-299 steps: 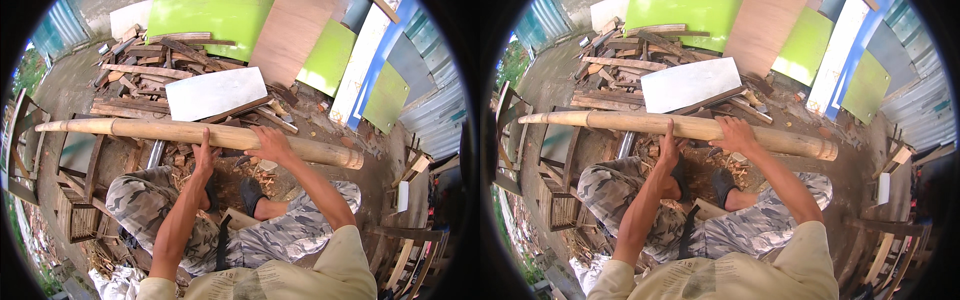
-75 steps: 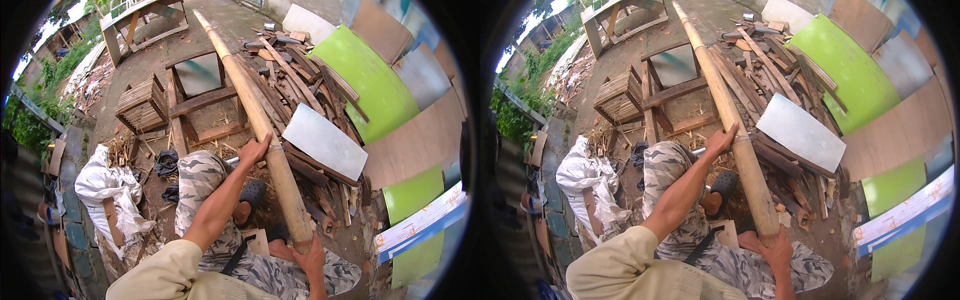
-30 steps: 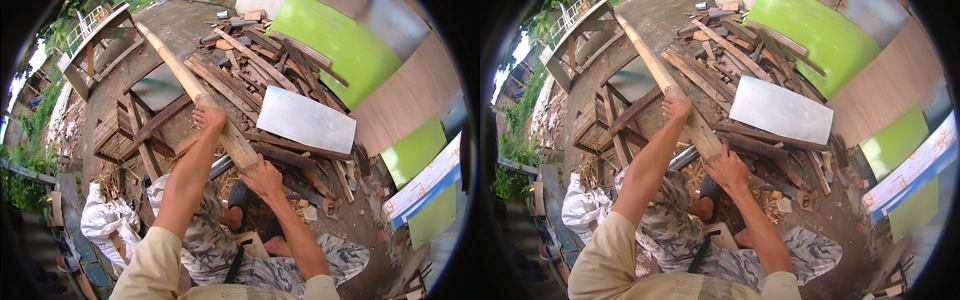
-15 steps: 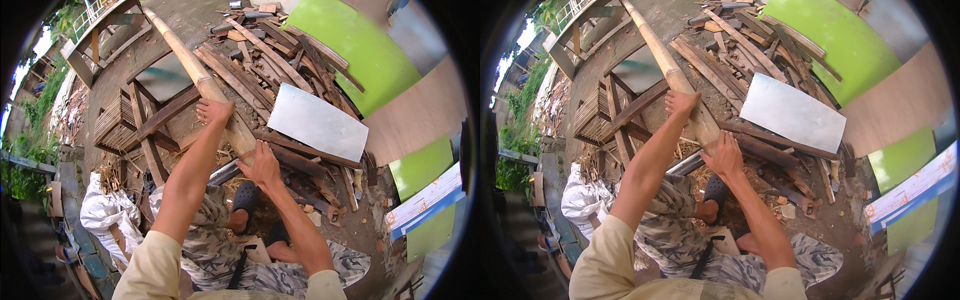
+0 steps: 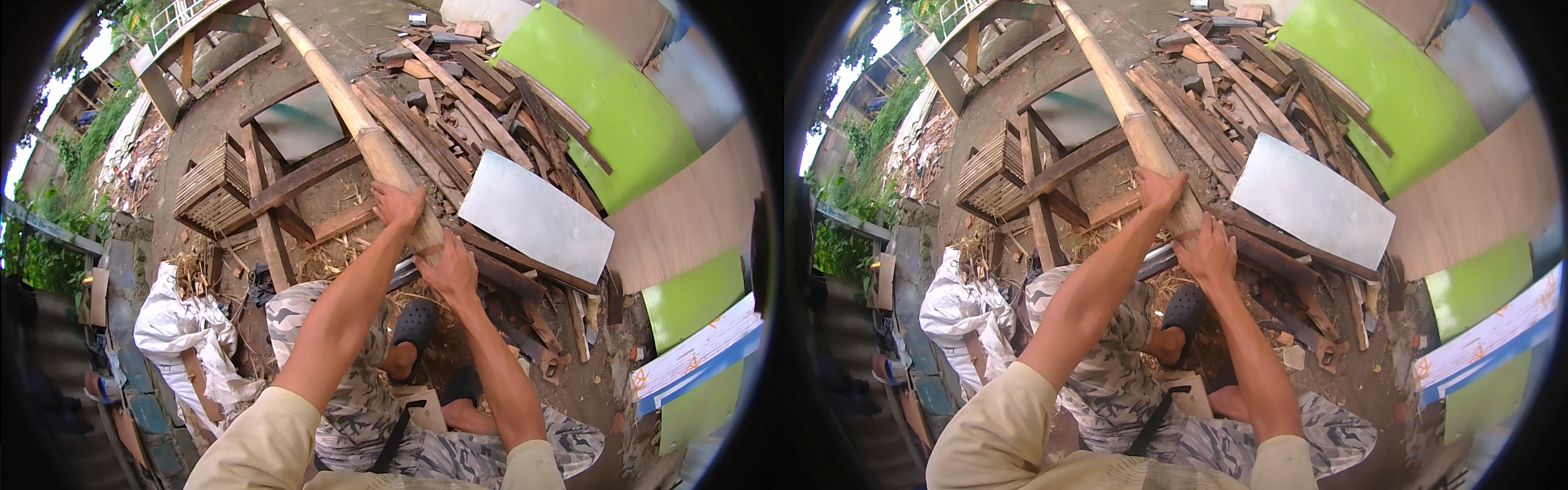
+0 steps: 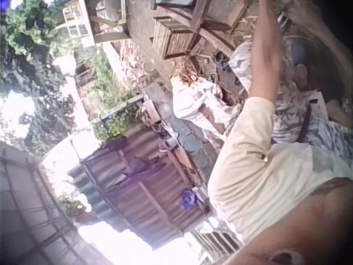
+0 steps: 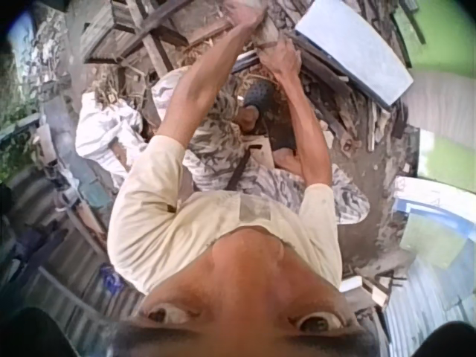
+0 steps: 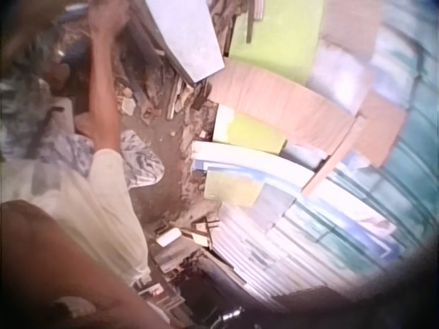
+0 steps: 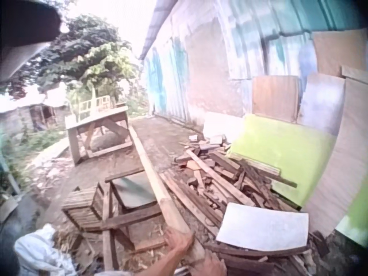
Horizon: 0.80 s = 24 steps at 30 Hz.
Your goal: The person sits on the ground and uses a hand saw to cut a long bamboo pole. They position the pole on a wooden frame, measure it against a metal bar, and then proceed to saw through the bamboo.
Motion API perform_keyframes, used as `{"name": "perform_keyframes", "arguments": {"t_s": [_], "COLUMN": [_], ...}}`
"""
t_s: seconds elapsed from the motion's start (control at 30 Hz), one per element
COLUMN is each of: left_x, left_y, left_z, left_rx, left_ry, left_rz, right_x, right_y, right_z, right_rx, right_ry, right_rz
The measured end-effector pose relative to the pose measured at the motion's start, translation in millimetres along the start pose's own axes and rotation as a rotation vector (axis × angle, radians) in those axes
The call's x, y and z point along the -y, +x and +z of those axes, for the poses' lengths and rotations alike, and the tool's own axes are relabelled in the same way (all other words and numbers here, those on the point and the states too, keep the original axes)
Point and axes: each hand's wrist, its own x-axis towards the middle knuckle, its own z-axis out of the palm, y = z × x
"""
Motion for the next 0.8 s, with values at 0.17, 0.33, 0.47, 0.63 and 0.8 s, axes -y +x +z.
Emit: {"name": "perform_keyframes", "arguments": {"t_s": [0.17,0.33,0.47,0.63,0.8], "left_x": [12,2,3,-4,-1], "left_y": [20,36,38,34,35], "left_z": [12,4,4,1,-2], "left_rx": [-0.104,-0.096,-0.135,-0.083,-0.126], "left_ry": [-0.031,-0.006,-0.005,-0.093,-0.029], "left_rz": [0.129,0.13,0.117,0.089,0.106], "right_x": [3,10,7,-6,-64], "right_y": [6,25,33,35,17], "right_z": [7,20,21,18,-2], "right_rx": [-0.032,-0.049,-0.063,-0.081,-0.033], "right_ry": [-0.042,0.009,0.086,0.321,0.638], "right_rz": [-0.049,-0.075,-0.107,0.025,0.282]}}
